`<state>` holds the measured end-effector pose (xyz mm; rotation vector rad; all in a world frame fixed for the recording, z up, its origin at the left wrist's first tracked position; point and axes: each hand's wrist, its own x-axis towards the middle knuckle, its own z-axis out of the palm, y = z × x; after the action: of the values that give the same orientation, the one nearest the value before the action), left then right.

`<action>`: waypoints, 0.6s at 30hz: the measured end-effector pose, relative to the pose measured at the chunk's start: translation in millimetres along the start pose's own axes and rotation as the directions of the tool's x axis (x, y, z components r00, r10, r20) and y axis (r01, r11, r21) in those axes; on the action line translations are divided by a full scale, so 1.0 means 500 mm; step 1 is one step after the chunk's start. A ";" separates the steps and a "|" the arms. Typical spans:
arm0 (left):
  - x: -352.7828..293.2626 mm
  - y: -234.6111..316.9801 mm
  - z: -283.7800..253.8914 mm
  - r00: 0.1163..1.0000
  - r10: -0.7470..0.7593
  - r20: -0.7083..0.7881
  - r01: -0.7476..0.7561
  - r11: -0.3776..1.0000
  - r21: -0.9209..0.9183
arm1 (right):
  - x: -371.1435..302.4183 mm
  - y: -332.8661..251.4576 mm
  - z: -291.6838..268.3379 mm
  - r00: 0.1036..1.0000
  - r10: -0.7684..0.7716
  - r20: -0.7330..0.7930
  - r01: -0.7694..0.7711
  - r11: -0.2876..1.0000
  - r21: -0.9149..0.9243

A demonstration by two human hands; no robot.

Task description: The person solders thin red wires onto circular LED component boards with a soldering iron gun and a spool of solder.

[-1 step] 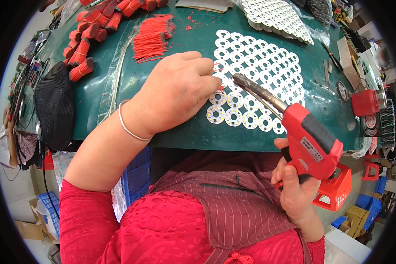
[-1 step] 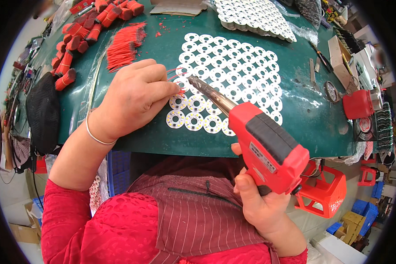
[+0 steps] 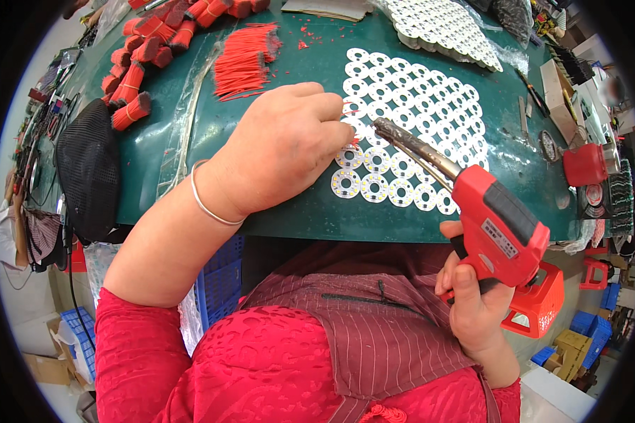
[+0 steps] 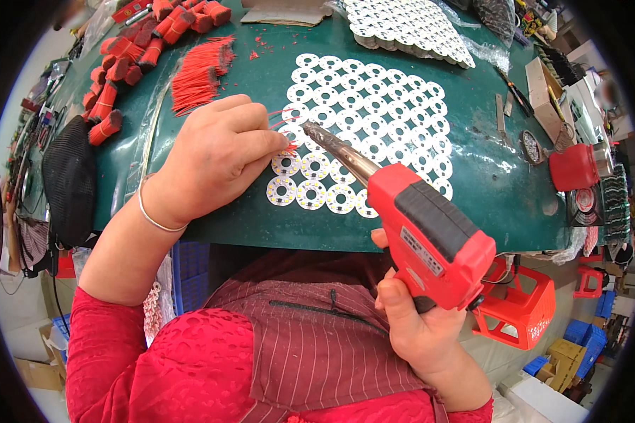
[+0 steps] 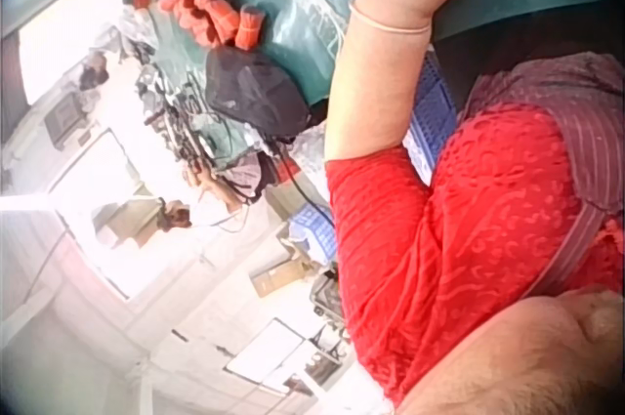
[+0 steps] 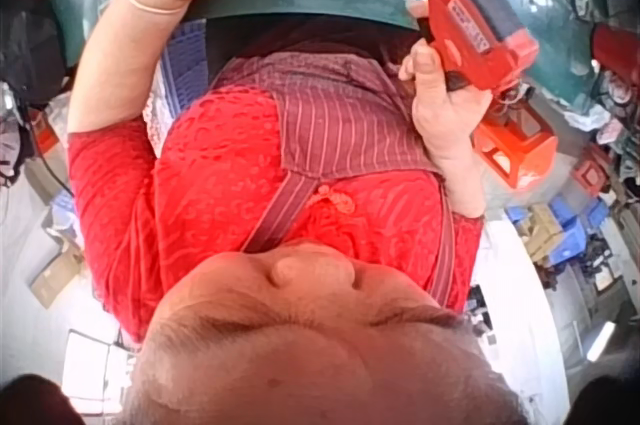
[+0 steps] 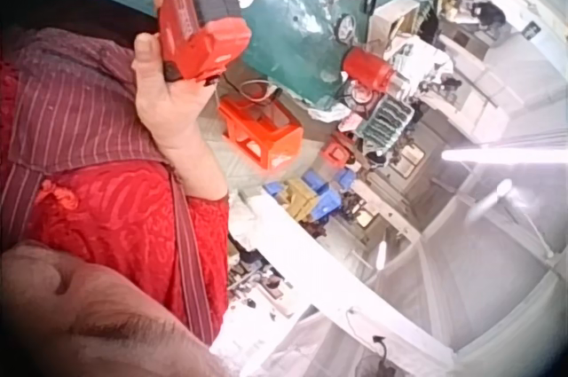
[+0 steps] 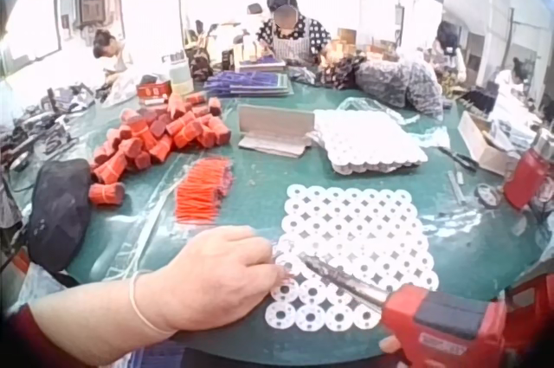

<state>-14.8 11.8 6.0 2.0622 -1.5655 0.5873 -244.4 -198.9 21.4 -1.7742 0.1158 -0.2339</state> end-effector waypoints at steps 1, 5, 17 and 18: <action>0.001 0.001 0.000 1.000 0.002 -0.002 -0.002 1.000 0.000 | -0.001 -0.001 -0.001 1.000 -0.002 -0.002 0.002 1.000 -0.002; 0.003 0.002 -0.002 1.000 -0.006 -0.001 0.006 1.000 -0.017 | -0.005 -0.012 0.000 1.000 0.011 -0.021 -0.010 0.999 0.036; -0.026 0.046 -0.031 0.998 0.024 -0.064 -0.022 0.999 0.036 | -0.035 -0.024 -0.006 0.998 0.043 -0.047 -0.035 0.987 0.159; -0.034 0.047 -0.028 0.999 0.014 -0.043 -0.013 0.999 0.034 | -0.037 -0.023 -0.005 0.998 0.053 -0.041 -0.046 0.987 0.157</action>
<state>-42.5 27.6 9.7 2.0511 -1.5564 0.6633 -263.6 -195.1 31.6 -1.6089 0.1692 -0.2404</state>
